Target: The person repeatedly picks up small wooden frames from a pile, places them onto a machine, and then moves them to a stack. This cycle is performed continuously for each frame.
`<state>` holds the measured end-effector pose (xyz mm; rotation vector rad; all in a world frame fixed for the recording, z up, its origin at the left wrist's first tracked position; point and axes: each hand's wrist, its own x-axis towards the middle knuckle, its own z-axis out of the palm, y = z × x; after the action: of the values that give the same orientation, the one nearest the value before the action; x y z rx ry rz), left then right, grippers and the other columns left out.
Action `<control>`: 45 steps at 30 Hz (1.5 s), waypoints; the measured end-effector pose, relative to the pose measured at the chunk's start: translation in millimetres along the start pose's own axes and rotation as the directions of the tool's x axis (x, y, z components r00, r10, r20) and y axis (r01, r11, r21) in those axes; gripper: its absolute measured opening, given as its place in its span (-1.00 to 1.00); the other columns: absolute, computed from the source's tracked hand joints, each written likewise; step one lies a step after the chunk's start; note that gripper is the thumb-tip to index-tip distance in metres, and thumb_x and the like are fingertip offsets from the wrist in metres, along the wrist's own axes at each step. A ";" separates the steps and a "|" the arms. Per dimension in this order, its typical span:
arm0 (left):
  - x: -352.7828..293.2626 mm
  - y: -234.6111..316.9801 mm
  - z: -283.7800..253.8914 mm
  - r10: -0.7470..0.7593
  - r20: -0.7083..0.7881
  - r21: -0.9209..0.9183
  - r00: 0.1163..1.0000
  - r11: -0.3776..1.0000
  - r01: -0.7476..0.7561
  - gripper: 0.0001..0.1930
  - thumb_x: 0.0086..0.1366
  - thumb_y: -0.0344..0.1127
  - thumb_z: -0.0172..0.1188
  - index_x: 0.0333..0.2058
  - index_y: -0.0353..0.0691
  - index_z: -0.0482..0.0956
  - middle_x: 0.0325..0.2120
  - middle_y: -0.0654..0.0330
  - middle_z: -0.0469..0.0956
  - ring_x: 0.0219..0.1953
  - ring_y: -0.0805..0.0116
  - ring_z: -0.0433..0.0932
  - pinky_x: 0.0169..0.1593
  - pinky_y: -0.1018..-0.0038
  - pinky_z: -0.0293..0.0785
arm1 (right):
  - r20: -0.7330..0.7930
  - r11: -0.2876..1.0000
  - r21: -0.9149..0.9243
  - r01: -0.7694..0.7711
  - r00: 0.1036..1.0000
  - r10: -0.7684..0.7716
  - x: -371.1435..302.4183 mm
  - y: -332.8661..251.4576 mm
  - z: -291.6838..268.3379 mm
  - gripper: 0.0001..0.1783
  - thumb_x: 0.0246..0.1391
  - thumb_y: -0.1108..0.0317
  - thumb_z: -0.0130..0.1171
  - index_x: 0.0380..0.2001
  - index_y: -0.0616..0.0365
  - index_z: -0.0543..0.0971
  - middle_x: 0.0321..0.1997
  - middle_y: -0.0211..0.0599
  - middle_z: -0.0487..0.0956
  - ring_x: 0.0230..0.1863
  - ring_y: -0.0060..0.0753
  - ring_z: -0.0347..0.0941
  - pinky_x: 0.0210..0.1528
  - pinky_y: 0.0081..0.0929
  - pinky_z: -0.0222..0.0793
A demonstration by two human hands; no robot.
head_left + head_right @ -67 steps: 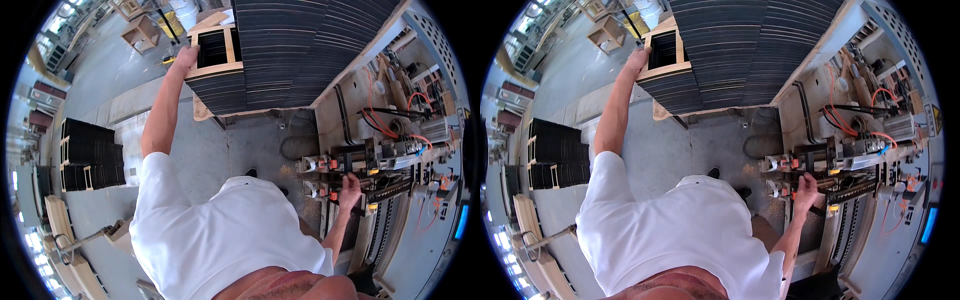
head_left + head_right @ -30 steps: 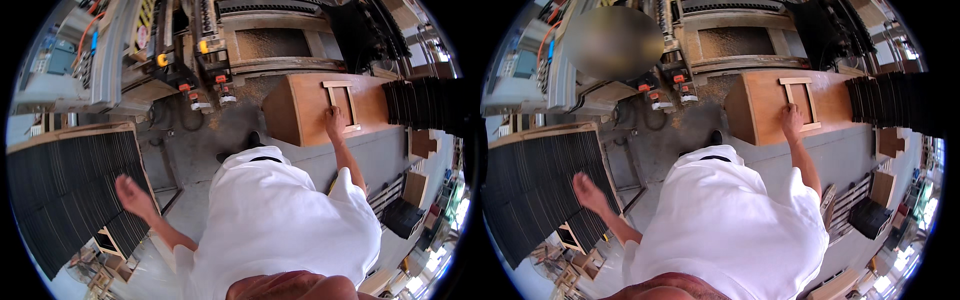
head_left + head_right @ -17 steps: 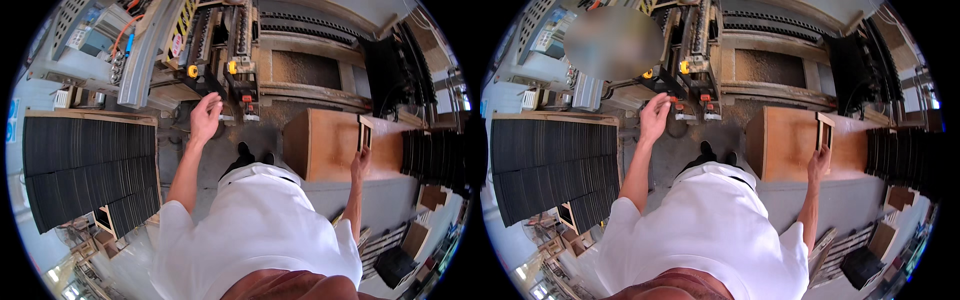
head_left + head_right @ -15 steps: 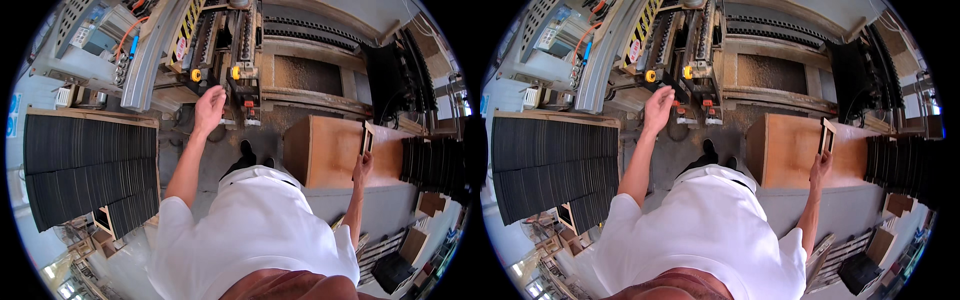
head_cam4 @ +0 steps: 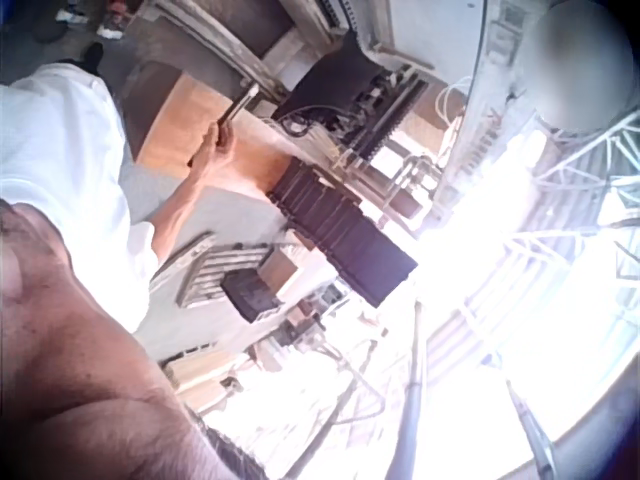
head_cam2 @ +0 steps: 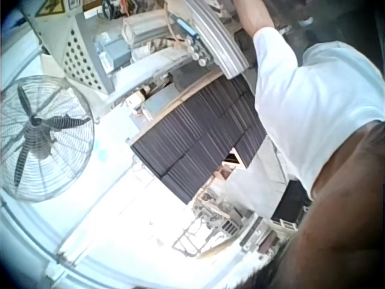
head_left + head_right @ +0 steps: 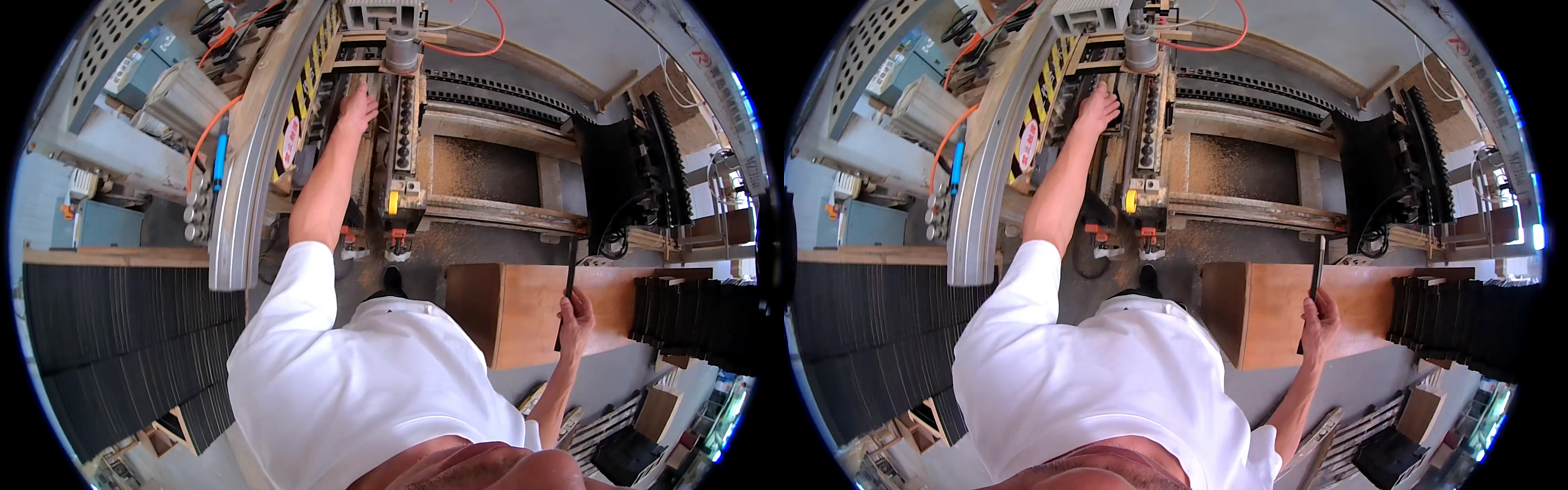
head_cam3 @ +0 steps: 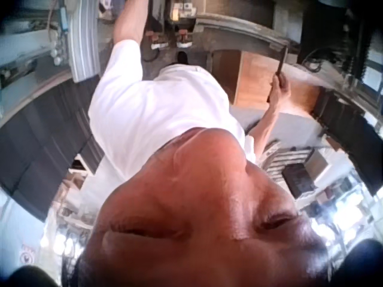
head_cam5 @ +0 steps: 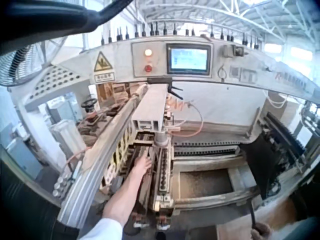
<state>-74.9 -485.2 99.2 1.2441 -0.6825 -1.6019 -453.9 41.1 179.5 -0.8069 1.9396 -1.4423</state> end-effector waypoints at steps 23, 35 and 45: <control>-91.9 -55.2 -9.5 0.029 0.062 -0.478 0.998 0.878 0.004 -0.75 0.24 -0.42 0.03 -0.09 -0.27 0.42 -0.22 0.15 0.53 -0.14 0.29 0.52 -0.09 0.38 0.44 | 0.708 0.258 -0.154 0.954 0.289 -0.645 151.7 -141.1 356.0 -0.72 -0.15 0.43 0.23 -0.26 0.01 0.59 -0.27 -0.37 0.60 -0.20 -0.18 0.45 -0.11 -0.28 0.36; -99.6 -72.8 -11.2 0.171 0.006 -0.575 0.985 0.807 -0.136 -0.77 0.35 -0.34 0.02 -0.07 -0.27 0.37 -0.14 0.14 0.48 -0.06 0.27 0.47 0.04 0.29 0.38 | 0.776 0.136 0.032 0.990 0.061 -0.627 198.6 -121.9 447.0 -0.72 -0.13 0.38 0.23 -0.26 0.05 0.51 -0.33 -0.21 0.59 -0.23 -0.09 0.49 -0.15 -0.20 0.32; -269.0 -109.8 -41.9 0.174 -0.237 -0.374 0.956 0.892 -0.255 -0.63 0.38 -0.36 -0.03 0.12 -0.32 0.29 0.04 0.05 0.43 0.09 0.16 0.42 0.21 0.26 0.30 | 0.775 0.011 -0.052 0.999 0.048 -0.630 232.1 -116.9 526.3 -0.68 -0.18 0.47 0.15 -0.23 0.07 0.49 -0.32 -0.16 0.59 -0.18 -0.08 0.49 -0.12 -0.16 0.33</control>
<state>-68.5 -191.7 99.4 0.9675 -0.3274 -1.3279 -192.8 -483.2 141.7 -2.9009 1.1940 -0.6929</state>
